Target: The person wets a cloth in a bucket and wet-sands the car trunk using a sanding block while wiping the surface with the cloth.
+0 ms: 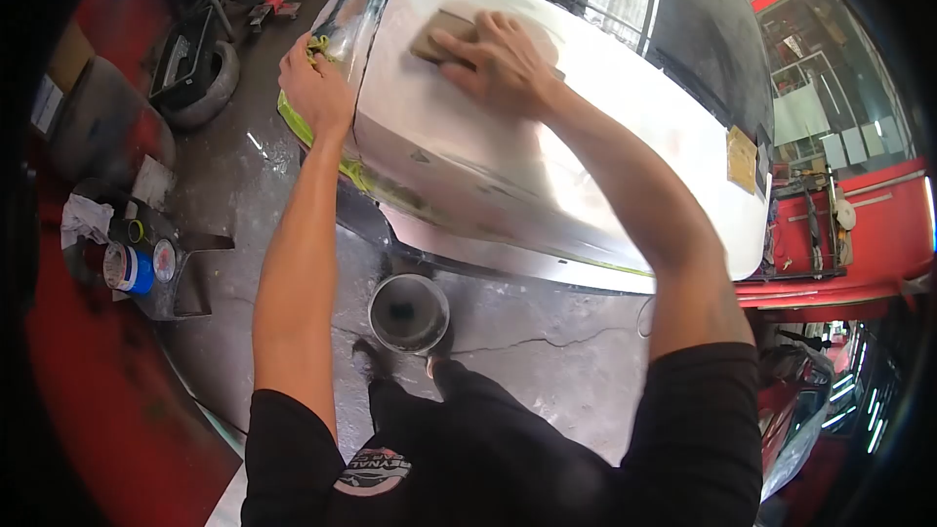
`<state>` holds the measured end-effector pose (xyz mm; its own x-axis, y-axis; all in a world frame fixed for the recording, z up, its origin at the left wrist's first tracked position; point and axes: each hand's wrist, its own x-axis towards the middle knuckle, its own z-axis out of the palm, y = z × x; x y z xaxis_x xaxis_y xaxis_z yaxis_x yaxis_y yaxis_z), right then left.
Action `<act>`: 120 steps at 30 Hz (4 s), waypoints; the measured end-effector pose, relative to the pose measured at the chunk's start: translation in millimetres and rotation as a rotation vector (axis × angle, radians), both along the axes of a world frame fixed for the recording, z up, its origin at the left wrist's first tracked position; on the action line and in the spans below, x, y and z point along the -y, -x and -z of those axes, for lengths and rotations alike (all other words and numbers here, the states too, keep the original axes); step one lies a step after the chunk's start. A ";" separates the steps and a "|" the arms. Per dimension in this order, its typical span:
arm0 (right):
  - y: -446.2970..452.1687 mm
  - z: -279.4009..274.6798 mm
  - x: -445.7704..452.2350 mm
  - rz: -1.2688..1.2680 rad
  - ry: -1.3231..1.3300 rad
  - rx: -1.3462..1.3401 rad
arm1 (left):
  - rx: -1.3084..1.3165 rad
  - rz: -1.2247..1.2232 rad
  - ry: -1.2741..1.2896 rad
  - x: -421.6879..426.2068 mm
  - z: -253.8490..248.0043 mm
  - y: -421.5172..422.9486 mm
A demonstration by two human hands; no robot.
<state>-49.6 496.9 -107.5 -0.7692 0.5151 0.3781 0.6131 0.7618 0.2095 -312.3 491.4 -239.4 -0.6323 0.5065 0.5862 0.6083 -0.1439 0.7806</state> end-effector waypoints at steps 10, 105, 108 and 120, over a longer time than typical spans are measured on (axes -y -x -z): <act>-37.2 0.7 18.1 0.115 0.182 0.131 | 0.037 0.039 0.006 5.6 -11.3 -13.7; 22.1 -5.0 79.9 0.083 0.275 0.076 | 0.090 -0.021 -0.058 15.7 -12.0 -12.4; -8.5 8.9 63.8 -0.121 0.191 0.089 | 0.101 -0.017 -0.070 10.9 -10.0 -8.8; -11.4 -2.5 46.4 0.048 0.212 0.160 | 0.089 -0.020 -0.082 4.4 -8.7 -5.2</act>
<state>-38.1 450.5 -104.9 -0.7833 0.6071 0.1337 0.6215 0.7699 0.1450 -307.1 487.0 -230.6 -0.6933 0.4457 0.5663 0.5403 -0.1984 0.8177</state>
